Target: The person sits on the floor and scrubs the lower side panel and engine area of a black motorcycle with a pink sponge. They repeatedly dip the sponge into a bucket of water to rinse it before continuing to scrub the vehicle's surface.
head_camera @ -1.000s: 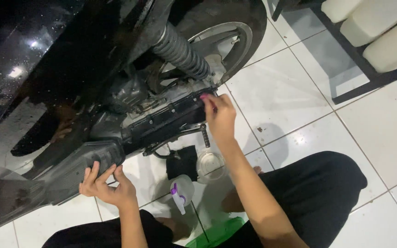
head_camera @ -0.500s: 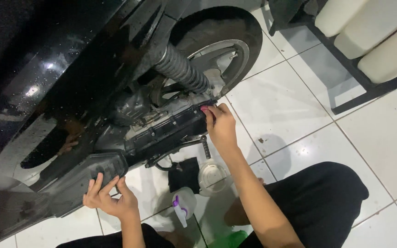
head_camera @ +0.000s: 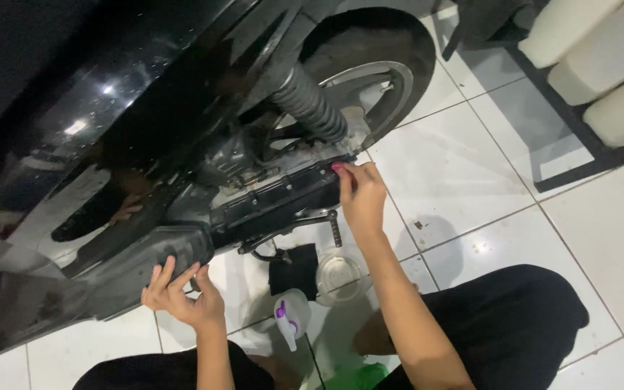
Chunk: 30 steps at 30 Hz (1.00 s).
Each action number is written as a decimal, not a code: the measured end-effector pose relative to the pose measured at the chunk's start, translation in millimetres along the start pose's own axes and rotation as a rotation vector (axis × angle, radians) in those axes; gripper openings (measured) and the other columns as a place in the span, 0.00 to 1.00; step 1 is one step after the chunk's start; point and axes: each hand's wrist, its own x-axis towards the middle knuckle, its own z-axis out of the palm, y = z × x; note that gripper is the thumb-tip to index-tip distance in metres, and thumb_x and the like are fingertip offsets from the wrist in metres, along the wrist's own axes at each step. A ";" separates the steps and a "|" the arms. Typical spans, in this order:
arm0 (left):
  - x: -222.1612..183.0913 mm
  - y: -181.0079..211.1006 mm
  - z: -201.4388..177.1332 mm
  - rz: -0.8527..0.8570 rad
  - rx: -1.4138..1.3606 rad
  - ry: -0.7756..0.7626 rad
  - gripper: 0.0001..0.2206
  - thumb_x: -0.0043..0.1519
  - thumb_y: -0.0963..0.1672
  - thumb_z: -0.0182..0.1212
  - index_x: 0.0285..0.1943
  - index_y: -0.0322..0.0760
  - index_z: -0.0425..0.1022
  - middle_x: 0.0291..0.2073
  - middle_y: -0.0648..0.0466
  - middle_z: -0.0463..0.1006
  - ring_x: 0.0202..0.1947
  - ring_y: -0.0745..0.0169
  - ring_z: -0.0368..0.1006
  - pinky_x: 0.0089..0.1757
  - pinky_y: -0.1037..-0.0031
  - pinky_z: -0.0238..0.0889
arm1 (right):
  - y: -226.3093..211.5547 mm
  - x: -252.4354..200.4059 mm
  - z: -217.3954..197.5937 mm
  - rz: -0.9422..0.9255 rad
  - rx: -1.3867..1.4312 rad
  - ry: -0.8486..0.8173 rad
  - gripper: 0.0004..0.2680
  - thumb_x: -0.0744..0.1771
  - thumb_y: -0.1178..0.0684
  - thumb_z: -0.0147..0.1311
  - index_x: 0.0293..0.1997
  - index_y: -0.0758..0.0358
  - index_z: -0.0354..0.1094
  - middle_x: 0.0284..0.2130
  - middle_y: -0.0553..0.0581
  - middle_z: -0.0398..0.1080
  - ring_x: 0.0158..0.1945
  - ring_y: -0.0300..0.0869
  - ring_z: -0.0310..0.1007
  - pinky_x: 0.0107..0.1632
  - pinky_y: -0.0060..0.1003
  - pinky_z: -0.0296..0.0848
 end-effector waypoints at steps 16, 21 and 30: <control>-0.3 -0.1 3.7 -0.056 -0.053 0.037 0.06 0.61 0.45 0.73 0.38 0.49 0.78 0.53 0.56 0.76 0.61 0.51 0.62 0.65 0.50 0.41 | -15.7 -33.1 15.7 0.002 -0.011 0.114 0.04 0.66 0.60 0.64 0.41 0.69 0.78 0.25 0.57 0.70 0.25 0.46 0.72 0.29 0.35 0.71; 1.9 1.2 4.8 -0.064 -0.073 0.042 0.07 0.60 0.43 0.74 0.37 0.48 0.78 0.52 0.56 0.76 0.60 0.51 0.64 0.66 0.48 0.40 | -20.3 -38.4 19.4 -0.069 -0.017 0.155 0.04 0.67 0.60 0.63 0.42 0.70 0.78 0.26 0.58 0.69 0.25 0.46 0.72 0.28 0.34 0.71; 3.8 3.5 4.1 -0.075 -0.084 0.036 0.06 0.60 0.44 0.74 0.37 0.48 0.79 0.51 0.56 0.76 0.60 0.52 0.65 0.65 0.49 0.41 | -30.6 -24.7 28.5 -0.114 -0.013 0.135 0.03 0.65 0.61 0.65 0.38 0.69 0.79 0.25 0.56 0.70 0.25 0.46 0.72 0.31 0.33 0.73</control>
